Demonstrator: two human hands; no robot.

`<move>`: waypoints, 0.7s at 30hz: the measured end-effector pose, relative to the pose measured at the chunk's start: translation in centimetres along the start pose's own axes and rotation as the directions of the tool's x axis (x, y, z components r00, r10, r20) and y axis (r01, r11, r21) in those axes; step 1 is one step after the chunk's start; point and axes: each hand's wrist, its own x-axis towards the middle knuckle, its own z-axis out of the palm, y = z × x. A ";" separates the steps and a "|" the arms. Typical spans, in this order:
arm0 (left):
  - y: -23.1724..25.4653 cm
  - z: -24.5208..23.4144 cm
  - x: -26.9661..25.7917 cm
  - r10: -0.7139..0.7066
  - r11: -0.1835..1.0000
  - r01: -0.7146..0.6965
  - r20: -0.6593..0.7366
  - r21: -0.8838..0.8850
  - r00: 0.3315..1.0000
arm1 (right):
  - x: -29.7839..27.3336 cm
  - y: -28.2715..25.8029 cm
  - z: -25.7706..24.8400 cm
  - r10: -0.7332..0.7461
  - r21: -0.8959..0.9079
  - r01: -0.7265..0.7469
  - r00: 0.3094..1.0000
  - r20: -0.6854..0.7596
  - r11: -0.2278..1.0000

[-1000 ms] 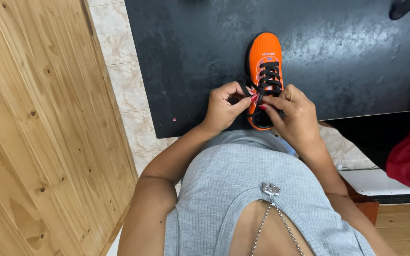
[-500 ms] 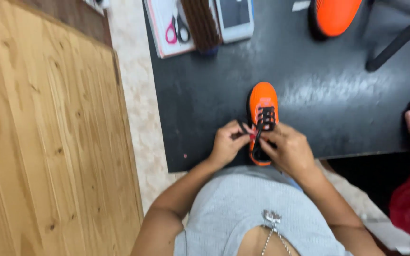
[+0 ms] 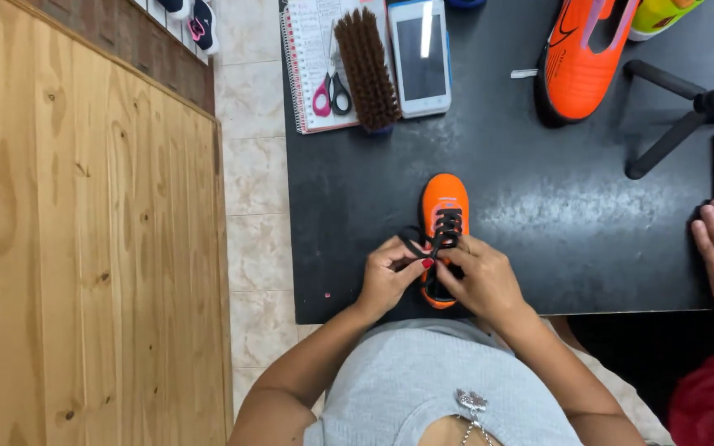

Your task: The person threads a black shoelace through the eyelets of an orange athletic shoe placed on a black table. They pull the laces through each eyelet in sequence, tighten them, and tie a knot at the top. The person then tucks the lace ends inside the shoe and places it on the table.

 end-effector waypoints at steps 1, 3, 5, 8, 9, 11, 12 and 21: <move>-0.2 -0.1 -0.1 0.013 1.000 -0.013 -0.006 -0.010 1.000 | 0.3 -0.3 -0.1 -0.009 0.026 0.009 1.000 0.003 1.000; 1.4 -0.4 -0.2 0.029 1.000 -0.029 -0.016 0.003 0.999 | 0.5 -1.3 -0.2 -0.004 0.050 0.003 1.000 0.009 0.999; 2.3 -0.7 -0.1 0.049 0.999 -0.049 -0.027 0.018 0.998 | 0.8 -1.7 0.0 -0.002 0.074 0.001 1.000 0.011 0.997; 2.3 -0.8 0.2 0.037 0.999 -0.037 -0.059 -0.009 0.998 | 1.5 -1.6 0.6 -0.011 0.062 0.011 1.000 0.001 0.998; 2.1 -0.7 0.3 0.029 0.999 -0.031 -0.076 -0.025 0.997 | 1.9 -1.6 0.6 -0.021 0.052 0.020 1.000 0.007 0.998; 1.2 -0.5 0.7 0.028 0.999 -0.032 -0.094 -0.042 0.995 | 2.5 -1.7 0.6 -0.036 0.040 0.035 0.999 0.008 0.999; 0.4 -0.4 1.0 0.028 0.999 -0.033 -0.102 -0.044 0.994 | 2.8 -1.7 0.4 -0.042 0.028 0.041 0.999 0.033 0.999; -2.9 0.0 2.2 -0.083 0.980 0.069 -0.073 -0.185 0.994 | 1.9 -0.9 -0.1 0.020 -0.034 -0.018 0.998 0.067 0.999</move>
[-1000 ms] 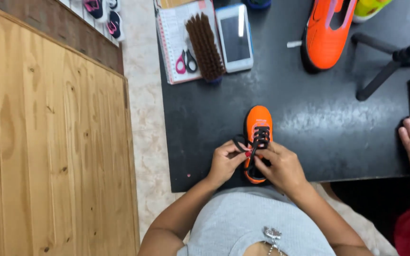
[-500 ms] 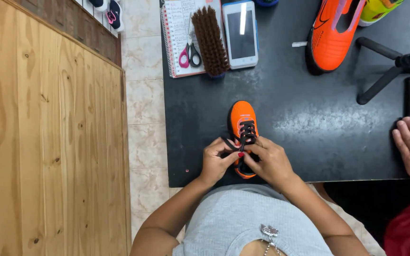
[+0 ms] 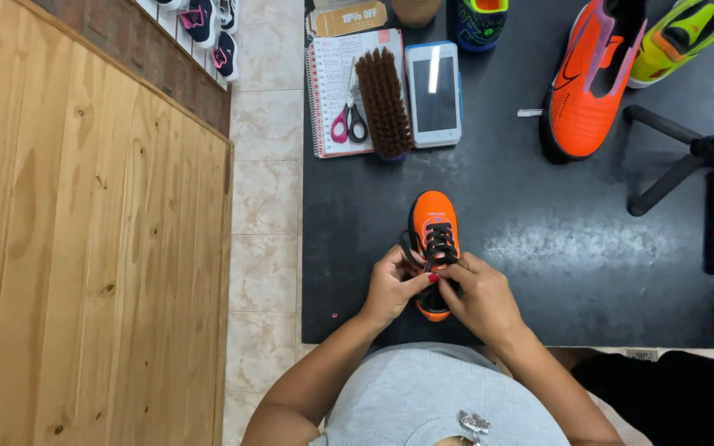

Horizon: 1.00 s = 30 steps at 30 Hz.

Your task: The person threads a black shoelace through the eyelets of an orange athletic shoe placed on a black table. They pull the laces through each eyelet in sequence, tighten them, and tie a knot at the top. The person then tucks the lace ends inside the shoe and places it on the table.

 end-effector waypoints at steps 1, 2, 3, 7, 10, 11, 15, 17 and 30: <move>0.0 0.2 -0.4 -0.018 1.000 0.018 0.001 -0.018 1.000 | -0.9 0.3 0.0 0.040 -0.020 -0.040 0.999 0.010 0.999; 0.3 0.3 -0.5 -0.022 1.000 0.022 -0.006 -0.019 1.000 | -1.1 0.2 -0.5 0.039 -0.018 -0.039 0.999 0.018 0.999; 0.5 0.5 -0.5 -0.037 0.998 0.036 -0.013 -0.047 0.999 | -1.3 0.1 -1.1 0.054 0.006 -0.054 0.998 0.011 0.999; 1.3 0.5 -0.3 -0.095 0.994 0.094 -0.018 -0.064 0.995 | -2.2 -1.0 -4.0 0.148 0.127 -0.148 0.989 0.011 0.981; 1.1 0.3 -0.3 -0.081 0.996 0.081 -0.009 -0.048 0.997 | -3.6 -0.2 -5.6 0.170 0.159 -0.167 0.985 -0.002 0.973; 1.2 0.3 -0.3 -0.090 0.995 0.089 -0.010 -0.048 0.996 | -4.1 0.2 -6.1 0.176 0.160 -0.174 0.984 0.004 0.972; 0.9 0.1 -0.2 -0.069 0.997 0.069 -0.008 -0.044 0.998 | -6.1 1.1 -8.0 0.219 0.228 -0.204 0.975 -0.042 0.952; 0.6 0.0 -0.2 -0.059 0.998 0.059 -0.012 -0.032 0.998 | -6.6 1.2 -8.7 0.222 0.260 -0.199 0.973 -0.064 0.945; 4.0 0.5 -1.2 0.094 0.993 -0.096 0.030 0.068 0.995 | -8.7 0.2 -11.1 0.238 0.228 -0.217 0.969 -0.069 0.949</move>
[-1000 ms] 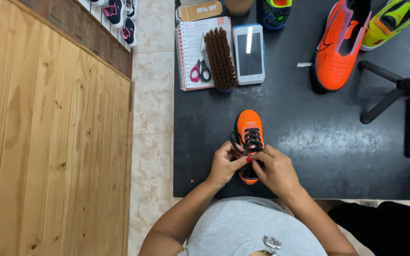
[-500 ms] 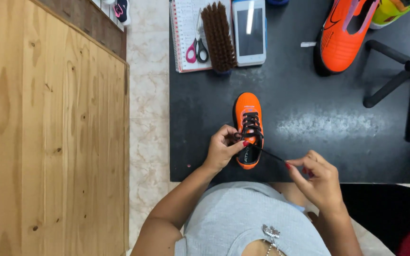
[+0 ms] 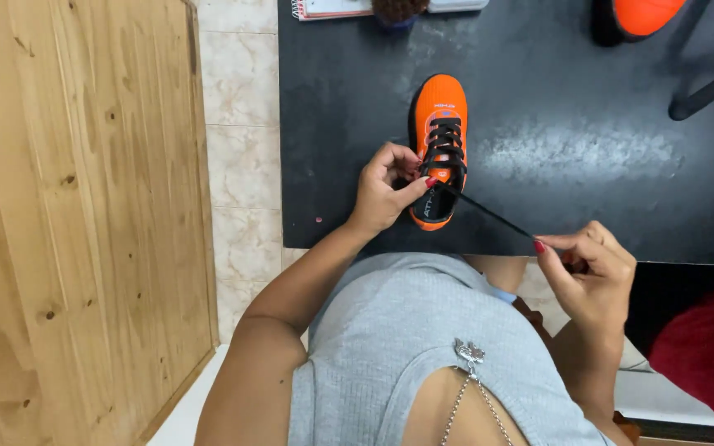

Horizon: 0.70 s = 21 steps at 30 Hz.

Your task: The person threads a black shoelace through the eyelets of an orange athletic shoe placed on a black table. They pull the laces through each eyelet in sequence, tighten them, and tie a knot at the top. The person then tucks the lace ends inside the shoe and places it on the table.

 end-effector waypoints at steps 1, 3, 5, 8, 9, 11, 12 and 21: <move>0.2 0.1 -0.1 -0.001 1.000 0.002 -0.010 0.013 1.000 | -0.2 0.3 -0.3 0.000 -0.015 0.000 1.000 -0.017 1.000; 0.5 0.2 -0.2 0.035 0.996 -0.034 -0.014 0.085 0.999 | -0.5 1.0 -1.1 0.001 -0.047 -0.002 1.000 -0.024 0.999; 1.2 0.3 -0.3 0.070 0.985 -0.067 -0.015 0.157 0.997 | -0.6 1.2 -1.3 0.003 -0.080 -0.006 1.000 -0.029 0.997; 2.6 0.3 -0.3 0.243 0.922 -0.239 0.027 0.305 0.970 | -0.1 0.9 -0.5 -0.026 -0.017 0.027 0.999 0.034 1.000; 2.8 0.2 -0.3 0.260 0.890 -0.257 0.045 0.377 0.965 | 0.2 0.7 -0.2 -0.010 0.008 0.009 0.988 0.157 1.000; 3.2 0.1 -0.3 0.276 0.851 -0.275 0.065 0.447 0.959 | 0.8 0.8 0.3 0.001 0.032 -0.010 0.961 0.277 0.999; 3.5 0.1 -0.3 0.273 0.848 -0.280 0.080 0.450 0.959 | 1.1 1.1 0.5 0.032 0.030 -0.047 0.923 0.384 0.998; 0.1 -0.6 0.5 0.079 0.970 -0.077 0.002 0.232 0.997 | 7.1 -1.0 4.5 -0.192 -0.007 0.199 0.951 0.243 0.980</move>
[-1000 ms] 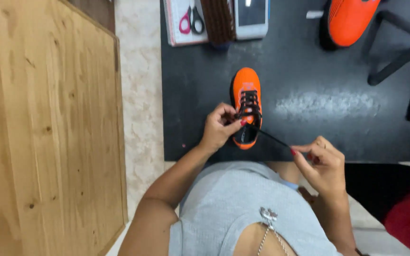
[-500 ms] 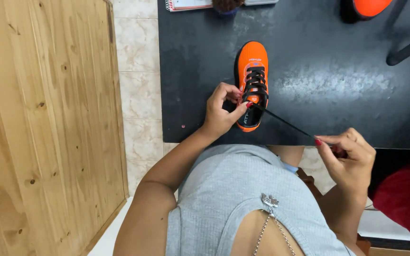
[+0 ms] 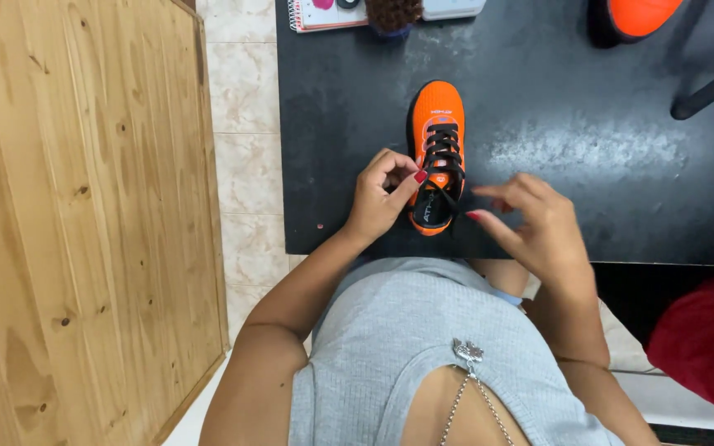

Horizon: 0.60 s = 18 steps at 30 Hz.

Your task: The person threads a black shoelace through the eyelets of an orange athletic shoe placed on a black table. They pull the laces through each eyelet in sequence, tighten them, and tie a knot at the top. The person then tucks the lace ends inside the shoe and places it on the table.

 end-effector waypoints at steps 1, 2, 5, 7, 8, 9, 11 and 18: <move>-0.1 0.0 0.1 -0.025 1.000 0.025 0.012 0.001 1.000 | 0.7 -0.1 0.9 -0.082 -0.037 0.081 0.996 -0.019 0.996; 0.4 0.0 0.1 -0.020 1.000 0.020 0.014 0.002 1.000 | 0.9 0.4 2.3 -0.084 -0.039 0.083 0.996 -0.023 0.996; 2.2 -0.1 0.3 -0.040 0.997 0.039 0.027 0.060 0.999 | 1.1 1.9 6.0 -0.191 -0.170 0.170 0.974 -0.121 0.971; 4.1 -0.4 0.7 0.070 0.937 -0.098 0.094 0.335 0.993 | 0.9 2.9 7.7 -0.168 -0.224 0.127 0.971 -0.171 0.966; 3.9 -0.4 0.6 0.096 0.935 -0.122 0.095 0.334 0.991 | 0.9 2.6 7.6 -0.186 -0.237 0.140 0.965 -0.185 0.961; 3.9 -0.4 0.5 0.101 0.892 -0.155 0.147 0.425 0.984 | 0.8 2.3 7.4 -0.154 -0.192 0.118 0.969 -0.190 0.974; 4.2 -0.5 1.3 0.146 0.828 -0.233 0.206 0.509 0.968 | 1.5 2.3 7.4 -0.152 -0.166 0.115 0.962 -0.226 0.979; 4.2 -1.0 2.4 0.049 0.726 -0.229 0.283 0.648 0.958 | 1.5 2.7 8.1 -0.160 -0.186 0.122 0.966 -0.205 0.975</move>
